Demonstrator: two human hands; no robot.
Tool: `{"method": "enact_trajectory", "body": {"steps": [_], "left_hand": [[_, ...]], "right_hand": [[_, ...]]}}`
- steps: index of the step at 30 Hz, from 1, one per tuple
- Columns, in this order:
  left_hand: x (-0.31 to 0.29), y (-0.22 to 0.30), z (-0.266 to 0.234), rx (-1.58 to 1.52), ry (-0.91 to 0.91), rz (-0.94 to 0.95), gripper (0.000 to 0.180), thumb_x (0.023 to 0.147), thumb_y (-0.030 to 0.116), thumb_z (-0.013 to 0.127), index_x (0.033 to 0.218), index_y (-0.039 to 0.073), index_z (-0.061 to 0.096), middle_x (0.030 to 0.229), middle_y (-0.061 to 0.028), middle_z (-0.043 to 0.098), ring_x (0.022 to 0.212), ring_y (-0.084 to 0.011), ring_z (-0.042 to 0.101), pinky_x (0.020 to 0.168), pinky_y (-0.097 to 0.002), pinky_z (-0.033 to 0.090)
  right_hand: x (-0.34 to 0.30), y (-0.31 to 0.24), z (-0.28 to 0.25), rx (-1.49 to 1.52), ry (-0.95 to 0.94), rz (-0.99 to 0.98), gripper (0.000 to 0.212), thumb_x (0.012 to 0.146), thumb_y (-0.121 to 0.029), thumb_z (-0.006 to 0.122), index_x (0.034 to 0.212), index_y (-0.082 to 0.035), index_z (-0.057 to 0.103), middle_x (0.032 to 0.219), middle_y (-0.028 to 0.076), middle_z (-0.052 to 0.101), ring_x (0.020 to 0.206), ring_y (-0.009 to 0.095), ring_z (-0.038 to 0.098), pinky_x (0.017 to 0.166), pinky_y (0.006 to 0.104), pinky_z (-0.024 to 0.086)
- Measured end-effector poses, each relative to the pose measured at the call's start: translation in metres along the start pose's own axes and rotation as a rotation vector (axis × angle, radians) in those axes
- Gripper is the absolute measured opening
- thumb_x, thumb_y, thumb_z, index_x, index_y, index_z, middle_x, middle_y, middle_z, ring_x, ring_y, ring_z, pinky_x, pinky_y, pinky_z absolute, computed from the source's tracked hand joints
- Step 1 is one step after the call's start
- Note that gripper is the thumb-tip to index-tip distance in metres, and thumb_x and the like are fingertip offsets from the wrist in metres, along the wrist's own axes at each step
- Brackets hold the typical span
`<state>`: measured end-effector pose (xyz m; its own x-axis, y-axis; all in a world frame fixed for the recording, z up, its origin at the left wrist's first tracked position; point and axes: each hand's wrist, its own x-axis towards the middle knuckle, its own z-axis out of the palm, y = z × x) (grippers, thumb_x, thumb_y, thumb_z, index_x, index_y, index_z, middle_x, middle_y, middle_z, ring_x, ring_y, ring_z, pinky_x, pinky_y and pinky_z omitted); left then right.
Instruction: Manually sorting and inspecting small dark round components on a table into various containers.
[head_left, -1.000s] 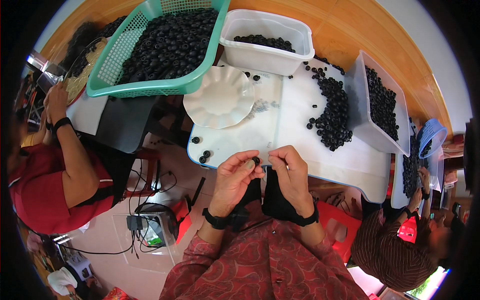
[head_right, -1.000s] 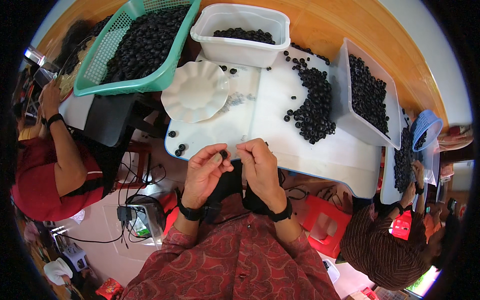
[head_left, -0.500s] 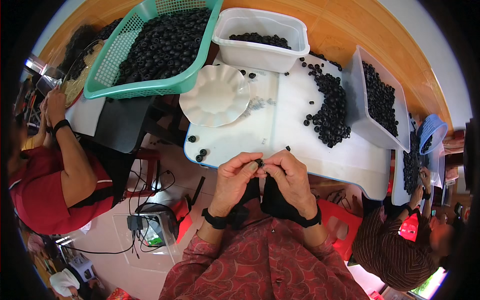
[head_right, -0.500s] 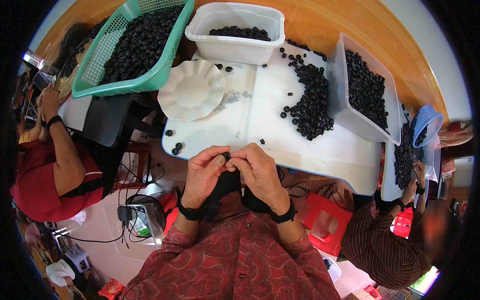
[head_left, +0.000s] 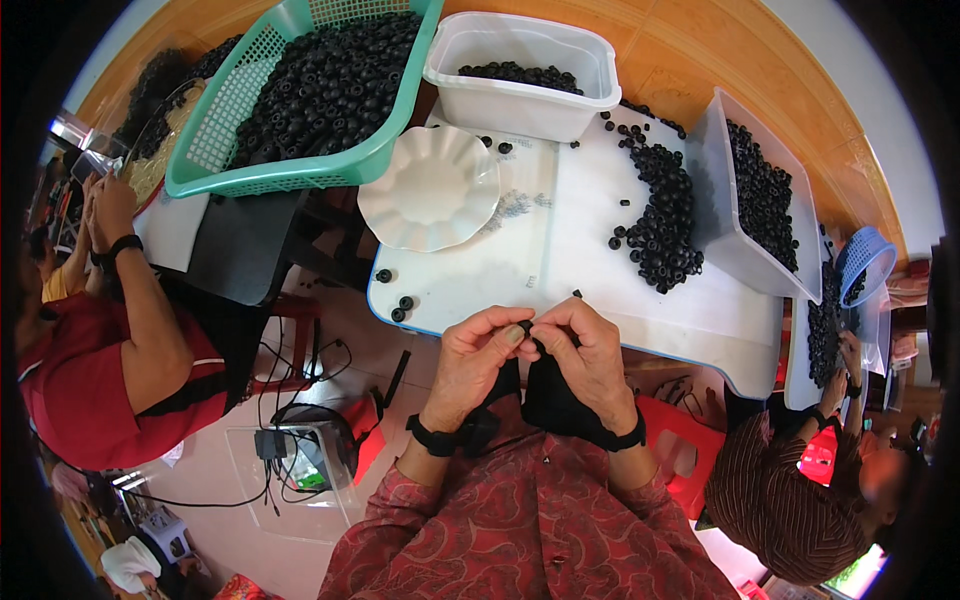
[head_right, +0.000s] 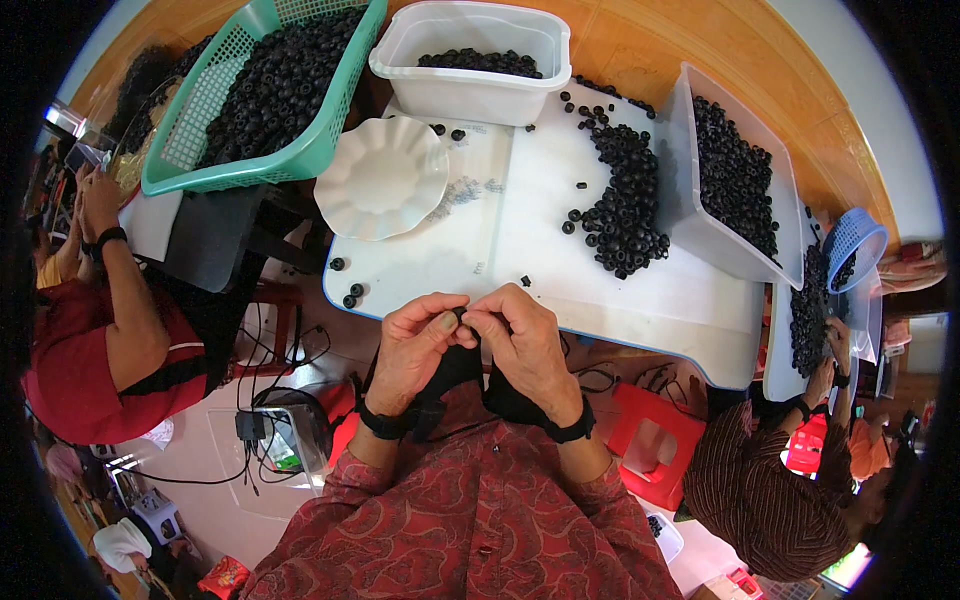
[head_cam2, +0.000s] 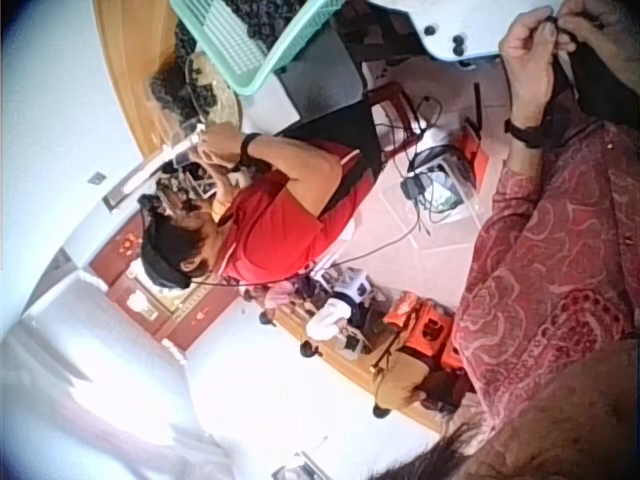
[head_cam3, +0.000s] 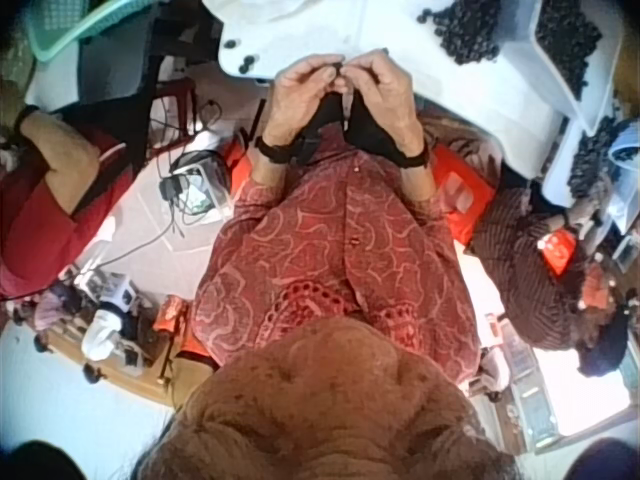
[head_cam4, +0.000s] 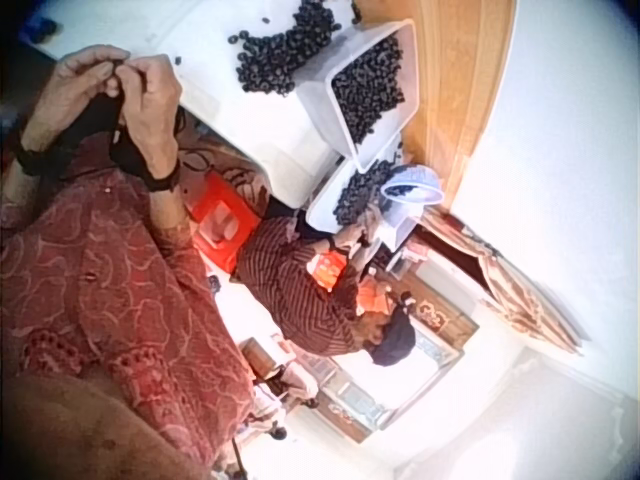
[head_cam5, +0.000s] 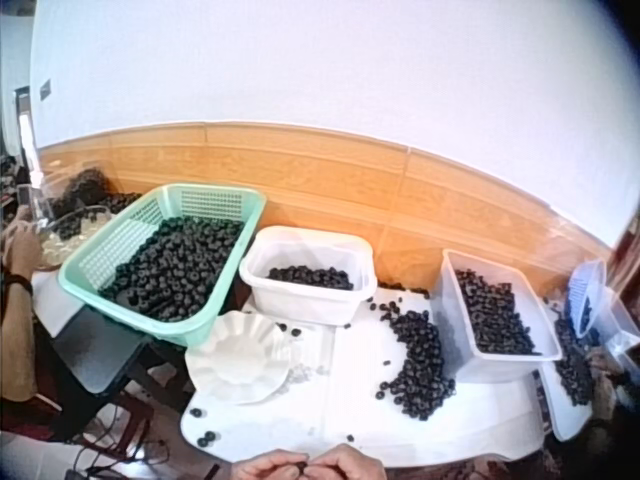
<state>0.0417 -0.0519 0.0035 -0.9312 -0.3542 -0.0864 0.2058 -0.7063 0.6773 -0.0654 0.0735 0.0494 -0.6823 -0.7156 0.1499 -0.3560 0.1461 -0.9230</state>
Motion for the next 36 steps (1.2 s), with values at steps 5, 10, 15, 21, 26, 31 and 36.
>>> {"method": "enact_trajectory", "body": {"steps": [5, 10, 15, 21, 26, 31, 36], "left_hand": [[0.000, -0.002, 0.000, -0.069, 0.001, -0.034, 0.025, 0.097, 0.003, 0.056, 0.120, -0.004, 0.060, 0.100, -0.0103, 0.068, 0.086, -0.0155, 0.067, 0.080, -0.0313, 0.058], [0.001, -0.006, -0.003, -0.124, 0.013, -0.046, 0.025, 0.098, 0.006, 0.055, 0.120, -0.004, 0.060, 0.100, -0.0118, 0.067, 0.084, -0.0166, 0.065, 0.079, -0.0338, 0.057], [0.001, -0.005, -0.003, -0.222, 0.002, -0.067, 0.024, 0.098, 0.007, 0.056, 0.118, -0.004, 0.061, 0.099, -0.0118, 0.067, 0.083, -0.0165, 0.065, 0.078, -0.0335, 0.057], [0.002, -0.009, -0.004, -0.174, -0.026, -0.062, 0.024, 0.097, 0.003, 0.055, 0.120, -0.004, 0.060, 0.099, -0.0110, 0.068, 0.086, -0.0161, 0.067, 0.079, -0.0331, 0.060], [0.004, -0.010, -0.002, -0.149, -0.042, -0.054, 0.023, 0.097, 0.002, 0.055, 0.118, -0.004, 0.060, 0.099, -0.0110, 0.067, 0.085, -0.0164, 0.067, 0.078, -0.0331, 0.060], [0.005, -0.009, 0.001, -0.250, -0.023, -0.120, 0.021, 0.097, 0.006, 0.057, 0.115, -0.003, 0.062, 0.101, -0.0124, 0.066, 0.081, -0.0156, 0.064, 0.077, -0.0335, 0.057], [0.004, -0.012, 0.000, -0.272, -0.011, -0.141, 0.022, 0.097, 0.007, 0.057, 0.116, -0.003, 0.062, 0.102, -0.0136, 0.065, 0.080, -0.0153, 0.063, 0.075, -0.0319, 0.056]], "right_hand": [[0.001, -0.006, 0.003, -0.005, 0.034, 0.001, 0.008, 0.091, -0.005, 0.066, 0.089, 0.000, 0.061, 0.073, 0.007, 0.066, 0.066, 0.011, 0.063, 0.062, 0.0255, 0.051], [-0.003, -0.003, 0.004, 0.166, 0.028, 0.126, 0.009, 0.095, -0.008, 0.061, 0.093, 0.001, 0.061, 0.078, 0.005, 0.066, 0.072, 0.008, 0.062, 0.064, 0.0233, 0.050], [-0.007, 0.000, 0.006, 0.277, 0.039, 0.147, 0.013, 0.097, -0.011, 0.061, 0.097, 0.001, 0.063, 0.083, 0.001, 0.065, 0.071, 0.006, 0.055, 0.064, 0.0202, 0.046], [-0.006, -0.007, 0.006, 0.358, 0.040, 0.227, 0.008, 0.094, -0.006, 0.063, 0.094, 0.002, 0.061, 0.080, 0.004, 0.068, 0.072, 0.007, 0.062, 0.066, 0.0210, 0.050], [-0.006, -0.008, 0.005, 0.360, 0.043, 0.329, 0.009, 0.093, -0.007, 0.064, 0.093, 0.002, 0.062, 0.079, 0.004, 0.068, 0.071, 0.006, 0.062, 0.063, 0.0201, 0.050], [-0.004, 0.004, -0.008, 0.320, 0.171, 0.308, 0.011, 0.094, -0.009, 0.064, 0.098, 0.000, 0.064, 0.079, 0.001, 0.065, 0.067, 0.005, 0.057, 0.060, 0.0203, 0.047], [-0.011, 0.044, -0.022, 0.021, 0.406, 0.228, 0.010, 0.093, -0.005, 0.064, 0.100, 0.001, 0.065, 0.080, 0.002, 0.062, 0.066, 0.007, 0.054, 0.058, 0.0231, 0.045]]}}
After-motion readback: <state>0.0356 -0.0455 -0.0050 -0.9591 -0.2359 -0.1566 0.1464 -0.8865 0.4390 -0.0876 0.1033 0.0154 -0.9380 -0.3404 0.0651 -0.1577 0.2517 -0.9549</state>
